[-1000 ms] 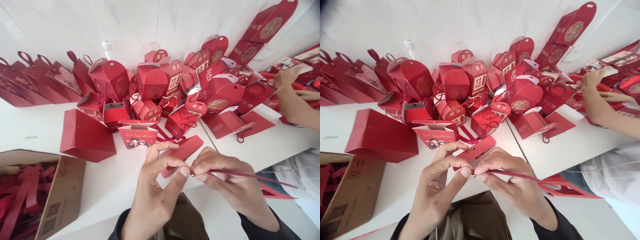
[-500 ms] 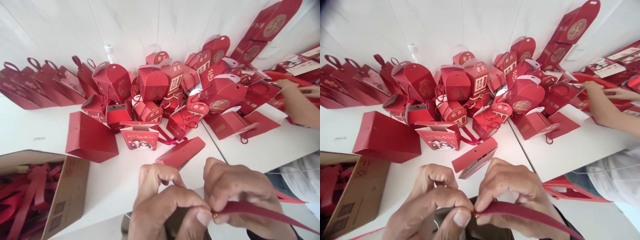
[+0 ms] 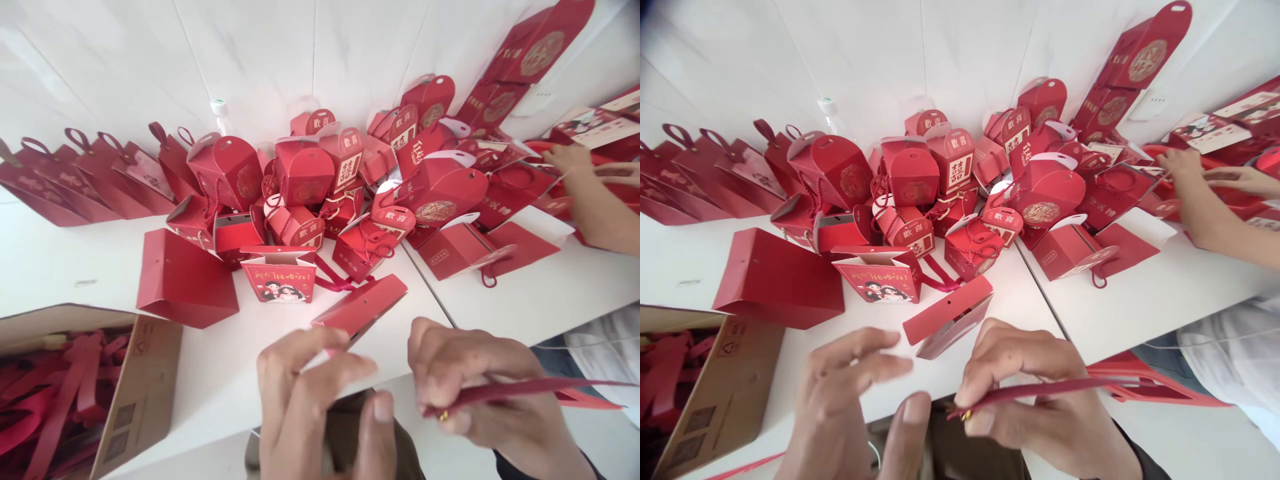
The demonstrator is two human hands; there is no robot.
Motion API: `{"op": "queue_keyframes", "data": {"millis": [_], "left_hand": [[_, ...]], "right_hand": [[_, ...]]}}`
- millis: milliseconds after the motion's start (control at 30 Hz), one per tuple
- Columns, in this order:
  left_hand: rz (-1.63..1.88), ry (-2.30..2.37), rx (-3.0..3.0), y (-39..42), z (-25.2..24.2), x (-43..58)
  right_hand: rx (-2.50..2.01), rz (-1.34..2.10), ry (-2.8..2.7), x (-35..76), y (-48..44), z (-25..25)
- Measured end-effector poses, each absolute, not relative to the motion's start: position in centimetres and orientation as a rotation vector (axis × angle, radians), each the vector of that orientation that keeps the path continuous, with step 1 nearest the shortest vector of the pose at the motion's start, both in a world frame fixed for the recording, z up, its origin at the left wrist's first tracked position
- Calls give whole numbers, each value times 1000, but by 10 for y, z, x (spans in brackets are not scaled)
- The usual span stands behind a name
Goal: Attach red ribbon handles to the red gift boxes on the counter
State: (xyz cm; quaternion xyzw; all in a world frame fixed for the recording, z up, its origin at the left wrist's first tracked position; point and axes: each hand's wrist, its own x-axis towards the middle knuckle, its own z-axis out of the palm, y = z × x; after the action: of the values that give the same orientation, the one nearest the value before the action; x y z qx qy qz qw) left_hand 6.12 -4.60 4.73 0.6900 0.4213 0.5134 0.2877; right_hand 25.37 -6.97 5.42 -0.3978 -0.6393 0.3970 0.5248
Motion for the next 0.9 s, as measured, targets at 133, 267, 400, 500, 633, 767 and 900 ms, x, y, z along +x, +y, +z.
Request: {"op": "queue_keyframes", "data": {"millis": [133, 267, 400, 500, 633, 767, 900], "left_hand": [[1308, 1134, 1984, -26, 18, 64], [1372, 1025, 1998, -9, -1, 65], [1369, 890, 2087, -5, -3, 66], [1389, 860, 2174, -5, -5, 66], [1370, 823, 2214, -5, -10, 66], [1369, 779, 2161, -3, -14, 66], [1411, 813, 2121, -2, -16, 69]], "right_hand": [[-1172, 658, -1477, 256, -70, 53], [-1365, 511, -1567, 258, -72, 44], [-1419, 513, -1642, 256, -71, 41], [-1461, 433, -1686, 254, -66, 44], [-1475, 357, -1752, 253, -59, 43], [-1478, 311, -1836, 254, -57, 40], [-1473, 301, -1841, 253, -57, 40]]}}
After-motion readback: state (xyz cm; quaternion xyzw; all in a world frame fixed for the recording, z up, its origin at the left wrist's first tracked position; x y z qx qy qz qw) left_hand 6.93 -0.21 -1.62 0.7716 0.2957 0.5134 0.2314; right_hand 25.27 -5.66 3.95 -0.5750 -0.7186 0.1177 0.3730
